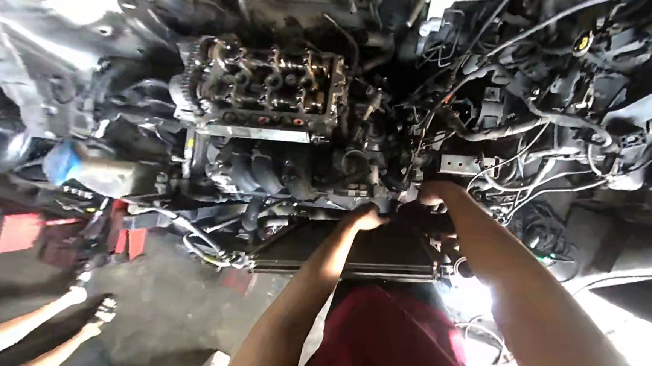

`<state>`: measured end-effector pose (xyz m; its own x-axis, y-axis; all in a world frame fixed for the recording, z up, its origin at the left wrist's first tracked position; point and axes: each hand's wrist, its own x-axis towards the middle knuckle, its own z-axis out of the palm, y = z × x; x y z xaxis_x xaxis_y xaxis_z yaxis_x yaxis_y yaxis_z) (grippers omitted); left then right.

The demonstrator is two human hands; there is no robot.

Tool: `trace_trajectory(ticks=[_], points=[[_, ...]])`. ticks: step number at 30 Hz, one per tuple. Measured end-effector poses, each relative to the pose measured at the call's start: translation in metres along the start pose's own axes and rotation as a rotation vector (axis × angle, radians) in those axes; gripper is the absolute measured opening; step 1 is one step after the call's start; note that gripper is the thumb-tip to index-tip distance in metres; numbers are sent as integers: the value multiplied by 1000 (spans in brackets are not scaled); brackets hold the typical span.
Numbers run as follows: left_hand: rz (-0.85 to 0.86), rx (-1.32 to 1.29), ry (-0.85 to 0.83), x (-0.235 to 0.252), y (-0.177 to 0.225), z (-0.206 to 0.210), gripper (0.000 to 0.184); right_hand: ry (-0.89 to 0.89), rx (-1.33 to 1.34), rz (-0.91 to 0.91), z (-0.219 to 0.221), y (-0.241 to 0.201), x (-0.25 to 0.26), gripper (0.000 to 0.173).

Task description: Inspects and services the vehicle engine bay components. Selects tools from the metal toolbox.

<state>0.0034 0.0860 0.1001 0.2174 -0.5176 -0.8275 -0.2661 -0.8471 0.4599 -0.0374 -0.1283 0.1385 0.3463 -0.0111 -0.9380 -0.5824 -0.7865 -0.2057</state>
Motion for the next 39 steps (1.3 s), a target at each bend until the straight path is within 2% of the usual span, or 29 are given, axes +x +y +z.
trace_trajectory(ticks=[4,7,10,13,18,21,24,25,28,32,35,39], points=[[67,-37,69,-48,-10,-10,56,85,104,-58,-2,4,-32,39],[116,-101,231,-95,-34,-7,56,209,171,-252,3,13,-67,36],[42,-118,416,-142,-59,5,60,320,260,-367,15,23,-101,38],[-64,-63,490,-175,-79,25,61,507,455,-377,38,39,-124,38],[-41,26,668,-192,-95,71,59,779,707,-557,86,64,-150,33],[-35,75,853,-191,-93,98,60,844,668,-611,114,73,-166,32],[57,17,1122,-195,-92,131,57,896,591,-625,128,71,-172,28],[90,-35,1166,-199,-94,143,55,904,579,-622,131,70,-170,28],[91,-284,1074,-213,-109,188,53,949,498,-580,142,58,-168,29],[53,-627,1014,-220,-155,266,53,1051,311,-422,152,40,-167,38],[-33,-796,993,-229,-182,313,53,1119,380,-396,163,29,-166,38],[-107,-900,991,-244,-207,347,54,1235,424,-352,176,12,-165,37]])
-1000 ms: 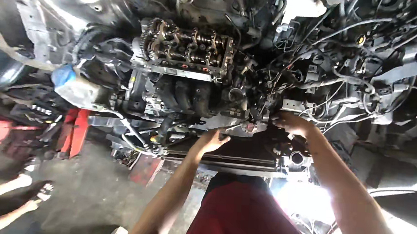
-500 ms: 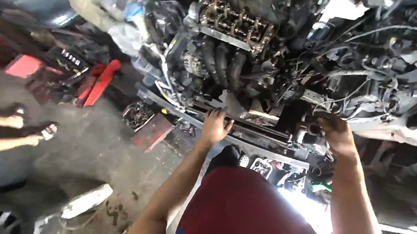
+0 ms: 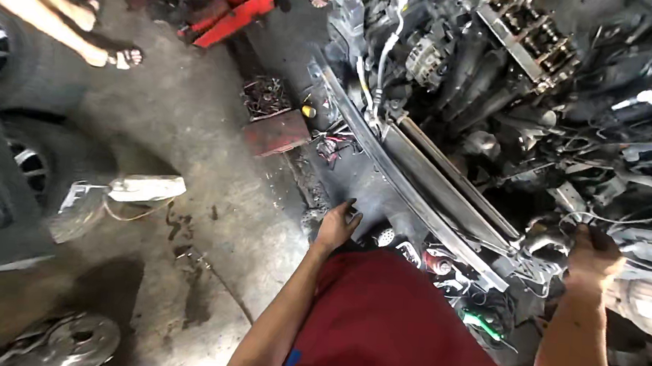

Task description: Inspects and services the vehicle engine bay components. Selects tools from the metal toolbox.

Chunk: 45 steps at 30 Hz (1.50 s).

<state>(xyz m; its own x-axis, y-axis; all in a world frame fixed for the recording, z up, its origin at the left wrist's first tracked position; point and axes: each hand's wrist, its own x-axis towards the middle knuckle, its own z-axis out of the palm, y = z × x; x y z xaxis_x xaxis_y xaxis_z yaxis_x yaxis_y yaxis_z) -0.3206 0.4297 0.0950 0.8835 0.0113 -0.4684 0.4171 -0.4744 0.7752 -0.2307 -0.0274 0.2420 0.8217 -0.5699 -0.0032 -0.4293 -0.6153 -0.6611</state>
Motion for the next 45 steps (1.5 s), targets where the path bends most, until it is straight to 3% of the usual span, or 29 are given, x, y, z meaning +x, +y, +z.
trace_trajectory(ticks=[7,10,14,18,23,27,30,38,42,45], points=[[-131,-35,23,-29,-74,-61,58,226,61,85,22,-16,-20,63],[-224,-35,35,-45,-115,-108,57,343,-154,157,35,-22,-50,72],[-377,-3,36,-55,-183,-176,57,388,-370,228,69,-46,-127,80],[-511,79,31,-54,-232,-243,58,162,-487,346,110,-40,-205,87],[-500,64,97,-32,-235,-299,56,-319,-464,489,143,-4,-283,78],[-435,69,14,-7,-204,-309,58,-558,-272,786,156,12,-332,51],[-333,109,-88,8,-188,-301,58,-568,-180,901,163,13,-357,44],[-244,207,-257,16,-194,-284,59,-538,-120,906,187,-3,-370,41],[-344,178,-223,11,-224,-289,60,-575,-101,847,204,-10,-364,40],[-513,80,-148,5,-263,-292,58,-570,-103,788,215,-19,-356,38]])
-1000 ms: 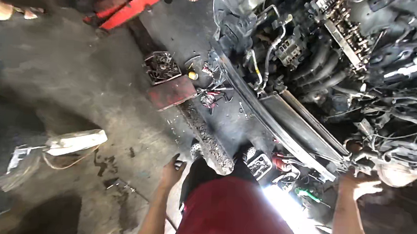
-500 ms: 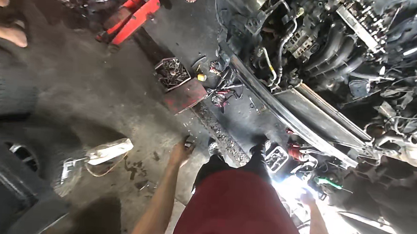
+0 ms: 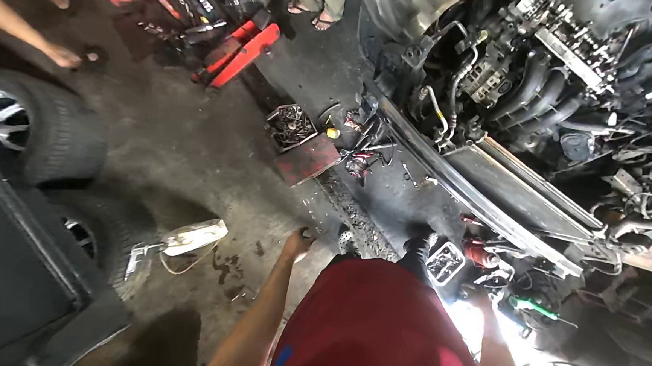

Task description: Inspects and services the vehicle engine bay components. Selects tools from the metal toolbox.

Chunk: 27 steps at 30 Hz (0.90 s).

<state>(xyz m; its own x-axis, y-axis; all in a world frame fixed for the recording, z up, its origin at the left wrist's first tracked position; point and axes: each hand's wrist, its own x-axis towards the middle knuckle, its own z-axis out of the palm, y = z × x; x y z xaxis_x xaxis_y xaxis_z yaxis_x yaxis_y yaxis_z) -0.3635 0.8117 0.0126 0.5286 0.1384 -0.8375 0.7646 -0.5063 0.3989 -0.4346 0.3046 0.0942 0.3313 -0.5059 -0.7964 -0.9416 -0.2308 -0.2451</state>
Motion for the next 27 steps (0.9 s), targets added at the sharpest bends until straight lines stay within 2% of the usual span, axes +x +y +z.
trace_trajectory(ticks=[6,9,13,19,23,27], points=[[-238,-113,37,9,-80,-12,53,29,31,-84,10,-13,14,40],[-289,-155,68,4,-91,-20,52,27,-14,-117,15,-18,17,40],[-283,-237,117,9,-80,-26,54,-10,-73,-142,29,-46,22,36],[-290,-306,177,22,-38,-28,55,-201,-281,-326,84,-160,35,36],[-326,-318,211,24,-8,-40,56,-439,-545,-479,151,-264,50,40],[-463,-380,259,18,3,-52,57,-590,-815,-637,217,-352,50,40]])
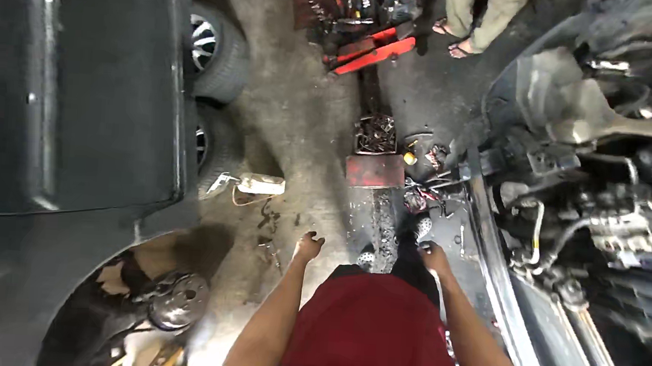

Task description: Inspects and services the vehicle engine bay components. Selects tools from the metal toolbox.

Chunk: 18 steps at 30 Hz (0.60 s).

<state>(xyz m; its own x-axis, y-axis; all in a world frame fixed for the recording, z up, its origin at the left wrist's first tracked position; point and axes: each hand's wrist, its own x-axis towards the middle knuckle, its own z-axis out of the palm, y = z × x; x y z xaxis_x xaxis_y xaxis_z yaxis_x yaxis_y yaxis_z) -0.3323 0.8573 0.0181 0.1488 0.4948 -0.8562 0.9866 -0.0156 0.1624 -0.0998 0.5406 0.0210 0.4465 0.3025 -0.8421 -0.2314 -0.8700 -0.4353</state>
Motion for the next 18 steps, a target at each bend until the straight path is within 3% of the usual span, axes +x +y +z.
trace_trajectory(ticks=[4,8,10,14,18], points=[[-58,-59,88,-3,41,-2,62,-109,-24,-45,-16,-55,71,40],[104,23,41,12,86,26,67,-129,39,3,-15,-76,152,39],[179,181,-29,40,87,44,73,-120,75,70,-9,-76,193,38],[168,443,-135,106,79,64,85,-90,175,185,13,-66,281,38],[245,619,-151,154,45,75,86,-9,157,260,35,-44,382,42]])
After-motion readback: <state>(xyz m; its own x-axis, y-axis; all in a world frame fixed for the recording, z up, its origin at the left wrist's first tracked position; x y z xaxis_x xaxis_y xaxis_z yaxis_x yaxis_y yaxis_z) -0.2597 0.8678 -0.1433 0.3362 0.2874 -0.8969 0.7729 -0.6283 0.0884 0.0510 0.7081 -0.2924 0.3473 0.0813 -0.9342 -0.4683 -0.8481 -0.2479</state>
